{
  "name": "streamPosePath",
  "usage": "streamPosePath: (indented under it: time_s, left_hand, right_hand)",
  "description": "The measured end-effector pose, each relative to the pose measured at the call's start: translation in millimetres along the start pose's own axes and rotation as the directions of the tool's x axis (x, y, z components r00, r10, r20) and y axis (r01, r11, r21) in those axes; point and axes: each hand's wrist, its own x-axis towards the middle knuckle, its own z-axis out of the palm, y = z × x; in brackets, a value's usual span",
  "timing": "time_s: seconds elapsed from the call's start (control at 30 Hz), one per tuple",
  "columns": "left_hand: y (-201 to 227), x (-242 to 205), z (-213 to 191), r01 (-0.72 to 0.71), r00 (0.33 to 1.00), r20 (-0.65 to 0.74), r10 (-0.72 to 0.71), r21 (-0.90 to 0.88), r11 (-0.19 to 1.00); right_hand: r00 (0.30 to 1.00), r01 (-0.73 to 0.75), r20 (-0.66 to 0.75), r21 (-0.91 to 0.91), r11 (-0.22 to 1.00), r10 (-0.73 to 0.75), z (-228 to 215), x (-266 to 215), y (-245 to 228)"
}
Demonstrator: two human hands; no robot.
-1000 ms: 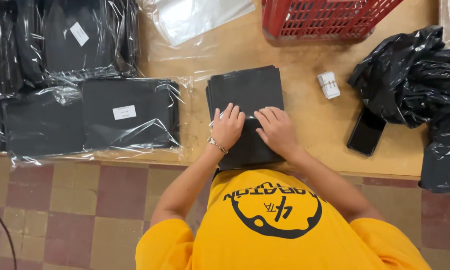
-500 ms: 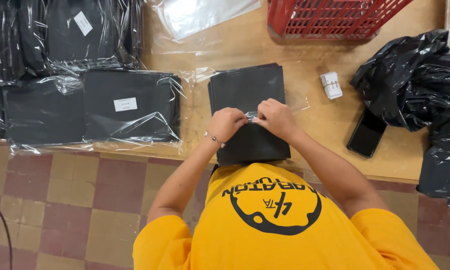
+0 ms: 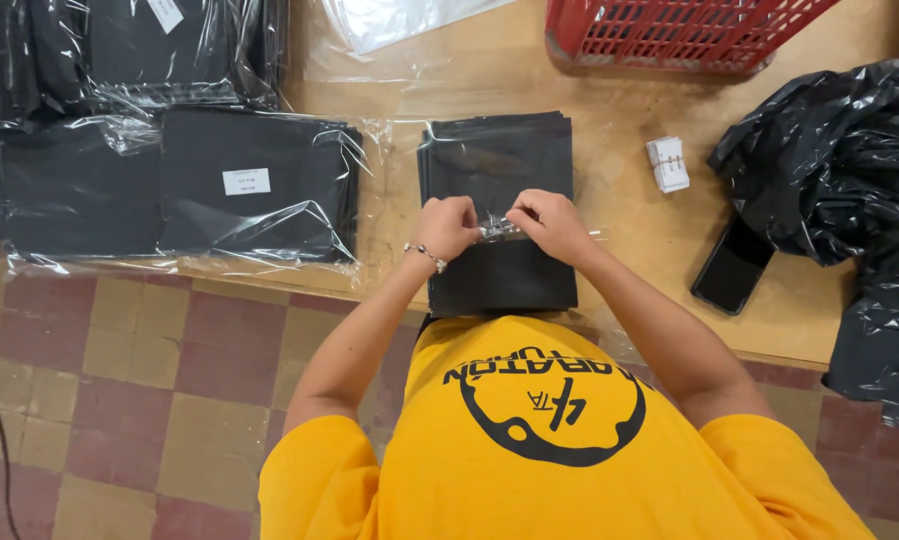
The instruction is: The person repeatedly places folded black items into clear plastic bags, seals them, and affixes white labels. The person then stacks the labeled packages and places them into a red basket.
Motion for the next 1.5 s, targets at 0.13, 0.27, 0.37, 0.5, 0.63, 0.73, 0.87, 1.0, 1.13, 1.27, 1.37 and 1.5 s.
streamPosePath:
  time_s: [0.13, 0.27, 0.37, 0.5, 0.63, 0.73, 0.87, 1.0, 1.13, 1.27, 1.37, 1.5]
  left_hand:
    - [10.9, -14.7, 0.1, -0.131, 0.975, -0.180, 0.133, 0.022, 0.991]
    - [25.9, -34.5, -8.7, -0.412, 0.793, -0.400, 0.460, 0.206, 0.888]
    - [29.4, -44.8, -13.4, -0.291, 0.650, -0.425, 0.630, 0.627, 0.723]
    - [-12.9, -33.2, 0.2, -0.158, 0.626, -0.454, 0.635, 0.723, 0.672]
    - [-20.5, -57.7, -24.2, -0.076, 0.658, -0.509, 0.555, 0.689, 0.721]
    - [-16.4, -77.6, -48.4, -0.126, 0.683, -0.601, 0.415, 0.462, 0.878]
    - [-24.4, -87.9, -44.3, -0.320, 0.864, -0.453, -0.222, -0.832, 0.452]
    - [4.3, -102.4, -74.1, -0.247, 0.918, -0.244, -0.312, -0.968, 0.031]
    - [-16.8, -79.0, -87.5, -0.488, 0.832, -0.554, 0.040, -0.694, 0.529]
    - [-44.6, -27.9, -120.0, -0.374, 0.493, -0.541, 0.681, 0.575, 0.728]
    - [-9.3, -26.0, -215.3, -0.076, 0.346, -0.406, 0.846, 0.886, 0.457]
    - [-2.0, -3.2, -246.2, -0.015, 0.070, -0.482, 0.873, 0.875, 0.485]
  right_hand:
    - [1.000, 0.028, 0.003, -0.099, 0.995, -0.028, -3.5, -7.1, -11.7]
    - [0.993, 0.077, -0.048, -0.431, 0.899, -0.109, 4.7, -12.3, -11.2]
    - [0.984, 0.074, -0.097, -0.534, 0.842, -0.148, 13.2, -11.0, 8.9]
    - [0.960, 0.066, -0.178, -0.604, 0.794, -0.215, -2.6, -12.3, 23.7]
    - [0.961, -0.093, -0.246, -0.715, 0.693, -0.125, -24.8, -21.4, 50.3]
    - [0.940, -0.159, -0.335, -0.614, 0.773, -0.073, -45.0, -27.3, 64.9]
    - [0.857, -0.267, -0.494, -0.183, 0.946, 0.146, -63.8, -38.9, 88.1]
    - [0.802, -0.129, -0.506, 0.371, 0.920, 0.317, -73.5, -26.5, 56.6]
    - [0.805, 0.068, -0.336, 0.871, 0.486, 0.489, -97.2, 10.6, -14.4]
    - [0.858, 0.034, -0.225, 0.922, 0.386, 0.462, -118.7, 46.4, -33.2]
    - [0.979, 0.175, -0.160, 0.348, 0.921, -0.126, -174.0, 67.3, -90.7]
    - [0.706, 0.648, 0.018, -0.419, 0.636, -0.708, -198.3, 93.5, -123.0]
